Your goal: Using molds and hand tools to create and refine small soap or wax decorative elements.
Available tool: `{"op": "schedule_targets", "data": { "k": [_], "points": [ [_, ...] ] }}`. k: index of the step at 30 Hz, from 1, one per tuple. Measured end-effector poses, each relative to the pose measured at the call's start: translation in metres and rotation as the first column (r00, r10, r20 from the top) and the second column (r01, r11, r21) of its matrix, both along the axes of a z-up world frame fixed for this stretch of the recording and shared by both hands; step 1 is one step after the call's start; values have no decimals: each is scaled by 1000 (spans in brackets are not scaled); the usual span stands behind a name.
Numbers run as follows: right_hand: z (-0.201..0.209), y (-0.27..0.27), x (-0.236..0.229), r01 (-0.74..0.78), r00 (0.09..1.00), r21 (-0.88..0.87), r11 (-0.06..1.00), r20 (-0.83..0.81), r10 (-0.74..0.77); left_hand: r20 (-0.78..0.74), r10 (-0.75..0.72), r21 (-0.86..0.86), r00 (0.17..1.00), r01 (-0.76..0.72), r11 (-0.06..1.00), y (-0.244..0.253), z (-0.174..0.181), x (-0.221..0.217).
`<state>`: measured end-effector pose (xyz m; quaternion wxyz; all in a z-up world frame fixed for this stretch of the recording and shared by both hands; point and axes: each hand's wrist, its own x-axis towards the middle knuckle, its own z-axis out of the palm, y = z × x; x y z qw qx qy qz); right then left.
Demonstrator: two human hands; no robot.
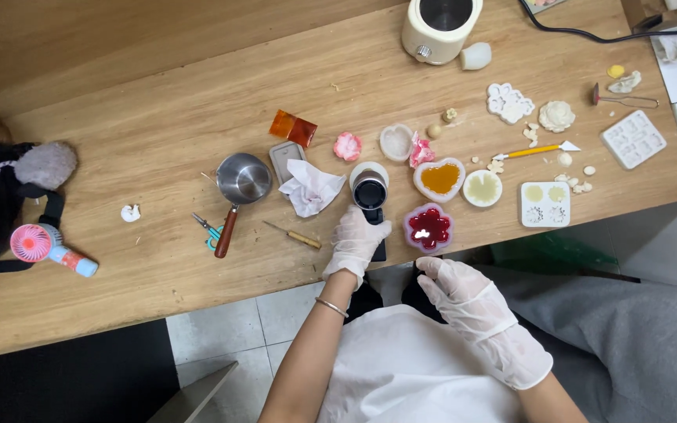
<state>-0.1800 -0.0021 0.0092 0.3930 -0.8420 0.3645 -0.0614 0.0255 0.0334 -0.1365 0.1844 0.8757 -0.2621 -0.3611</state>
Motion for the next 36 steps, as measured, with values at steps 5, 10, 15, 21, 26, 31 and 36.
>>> {"op": "schedule_targets", "data": {
  "k": [5, 10, 15, 21, 26, 31, 36],
  "points": [
    [2, -11, 11, -21, 994, 72, 997, -107, 29, 27, 72, -44, 997, -70, 997, 12, 27, 13],
    [-10, -37, 23, 77, 984, 281, 957, -175, -28, 48, 195, -83, 980, -191, 978, 44, 51, 40],
    [-5, -68, 51, 78, 961, 299, 951, -278, 8, 14, 315, -112, 949, -311, 944, 62, 52, 56],
    [-31, -82, 70, -43, 993, 157, 987, -105, 60, 29, 358, -63, 933, -355, 933, 66, 57, 64],
    [5, -62, 96, 156, 931, 440, 884, -365, 17, -25, 351, -78, 936, -352, 933, 65, 66, 63],
    [-25, -56, 82, 137, 987, 465, 875, -136, -82, -85, 306, -154, 948, -316, 936, 58, 95, 57],
    [-18, -63, 87, 257, 964, 499, 828, -189, -185, -364, 168, -444, 916, -330, 833, 59, 59, 43]
  ]
}}
